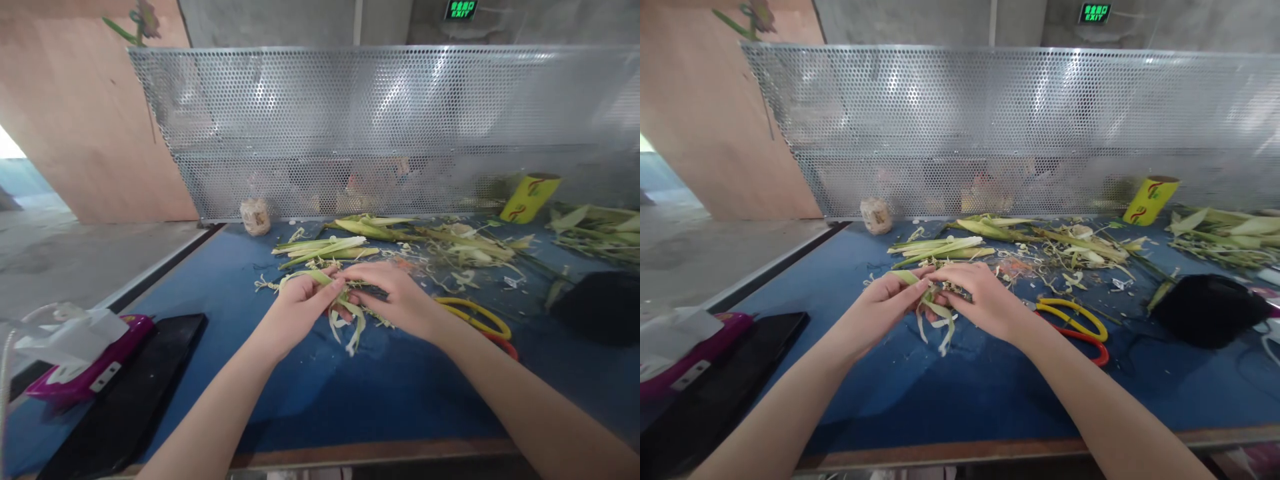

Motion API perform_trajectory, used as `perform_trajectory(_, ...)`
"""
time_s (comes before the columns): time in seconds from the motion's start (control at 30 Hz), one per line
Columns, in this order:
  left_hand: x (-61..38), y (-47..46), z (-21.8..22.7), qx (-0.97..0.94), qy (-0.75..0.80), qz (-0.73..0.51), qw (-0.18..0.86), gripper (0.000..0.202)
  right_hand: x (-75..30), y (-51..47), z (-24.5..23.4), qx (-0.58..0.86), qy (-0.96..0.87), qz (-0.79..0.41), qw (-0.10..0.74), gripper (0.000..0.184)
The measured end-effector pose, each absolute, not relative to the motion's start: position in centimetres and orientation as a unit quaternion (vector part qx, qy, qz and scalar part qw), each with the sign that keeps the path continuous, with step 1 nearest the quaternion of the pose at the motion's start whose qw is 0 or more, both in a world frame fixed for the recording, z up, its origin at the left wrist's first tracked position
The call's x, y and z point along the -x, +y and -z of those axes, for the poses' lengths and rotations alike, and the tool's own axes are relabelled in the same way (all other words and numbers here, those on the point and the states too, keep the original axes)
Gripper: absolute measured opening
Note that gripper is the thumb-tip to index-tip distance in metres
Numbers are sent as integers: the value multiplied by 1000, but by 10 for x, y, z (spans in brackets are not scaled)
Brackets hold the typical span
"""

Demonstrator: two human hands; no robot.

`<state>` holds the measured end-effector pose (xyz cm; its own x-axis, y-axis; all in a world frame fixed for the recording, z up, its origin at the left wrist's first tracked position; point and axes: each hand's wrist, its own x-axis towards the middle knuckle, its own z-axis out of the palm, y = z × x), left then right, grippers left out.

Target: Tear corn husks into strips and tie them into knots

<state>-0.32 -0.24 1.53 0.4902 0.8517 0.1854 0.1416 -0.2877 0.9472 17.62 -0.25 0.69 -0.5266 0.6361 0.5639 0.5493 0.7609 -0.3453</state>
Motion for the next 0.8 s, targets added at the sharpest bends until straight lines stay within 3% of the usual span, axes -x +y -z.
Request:
perform_trajectory(0.13, 4, -2, -16, -742, 356, -354, 445, 32, -175, -4, -7, 336, -881, -12, 332, 15)
perform_trajectory(0.57, 5, -1, -12, -748, 345, -343, 452, 25, -178, -5, -9, 328, -881, 122, 319, 21)
perform_trajectory(0.7, 2, -1, -15, -674, 374, -405, 492, 21, -174, -10, -8, 371, -843, 66, 385, 20)
perform_trajectory(0.8, 2, 1, -14, -604, 391, -456, 524, 35, -168, -14, -7, 401, -785, -86, 465, 16)
